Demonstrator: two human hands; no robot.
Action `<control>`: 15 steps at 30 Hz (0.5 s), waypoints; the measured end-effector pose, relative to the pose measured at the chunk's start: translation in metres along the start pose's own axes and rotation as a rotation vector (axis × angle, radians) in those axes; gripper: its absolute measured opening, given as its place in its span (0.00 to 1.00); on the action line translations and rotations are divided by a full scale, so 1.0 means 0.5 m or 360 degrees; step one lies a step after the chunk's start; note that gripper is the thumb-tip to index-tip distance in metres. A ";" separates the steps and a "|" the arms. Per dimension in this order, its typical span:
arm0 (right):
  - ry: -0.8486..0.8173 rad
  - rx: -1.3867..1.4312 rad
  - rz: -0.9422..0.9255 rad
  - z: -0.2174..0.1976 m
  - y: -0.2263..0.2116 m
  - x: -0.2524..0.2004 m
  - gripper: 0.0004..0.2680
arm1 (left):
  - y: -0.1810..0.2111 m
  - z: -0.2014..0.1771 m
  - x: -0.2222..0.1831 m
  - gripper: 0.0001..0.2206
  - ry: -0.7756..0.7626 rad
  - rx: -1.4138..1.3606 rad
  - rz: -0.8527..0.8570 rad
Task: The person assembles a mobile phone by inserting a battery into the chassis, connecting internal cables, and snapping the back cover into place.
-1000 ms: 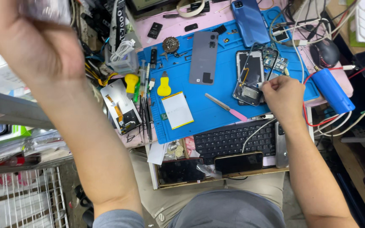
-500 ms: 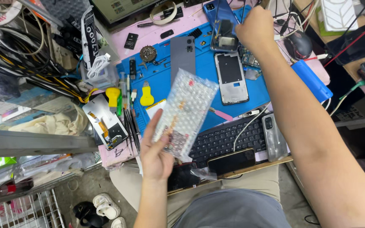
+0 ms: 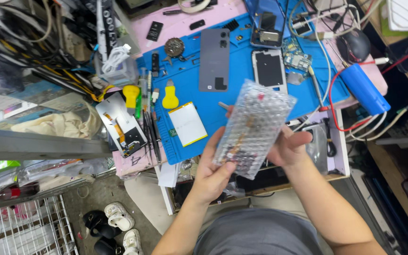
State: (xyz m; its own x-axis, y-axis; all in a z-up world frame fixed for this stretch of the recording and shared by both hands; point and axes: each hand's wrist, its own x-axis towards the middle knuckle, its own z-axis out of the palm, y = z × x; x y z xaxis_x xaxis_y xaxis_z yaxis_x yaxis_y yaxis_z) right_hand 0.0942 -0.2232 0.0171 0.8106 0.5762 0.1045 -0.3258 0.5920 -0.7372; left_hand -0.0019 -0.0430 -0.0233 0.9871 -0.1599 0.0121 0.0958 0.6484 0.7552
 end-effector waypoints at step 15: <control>-0.0153 0.0200 0.0038 -0.080 0.072 -0.051 0.48 | 0.212 0.124 0.079 0.26 -0.0110 0.2417 0.1117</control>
State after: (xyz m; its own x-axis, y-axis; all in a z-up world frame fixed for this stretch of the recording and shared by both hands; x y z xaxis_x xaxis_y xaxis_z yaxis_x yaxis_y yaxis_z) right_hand 0.0814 -0.2393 -0.0388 0.7534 0.6388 0.1559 -0.4077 0.6398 -0.6515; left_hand 0.0393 -0.0268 0.0977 0.7705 -0.2276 0.5955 -0.5757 -0.6498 0.4964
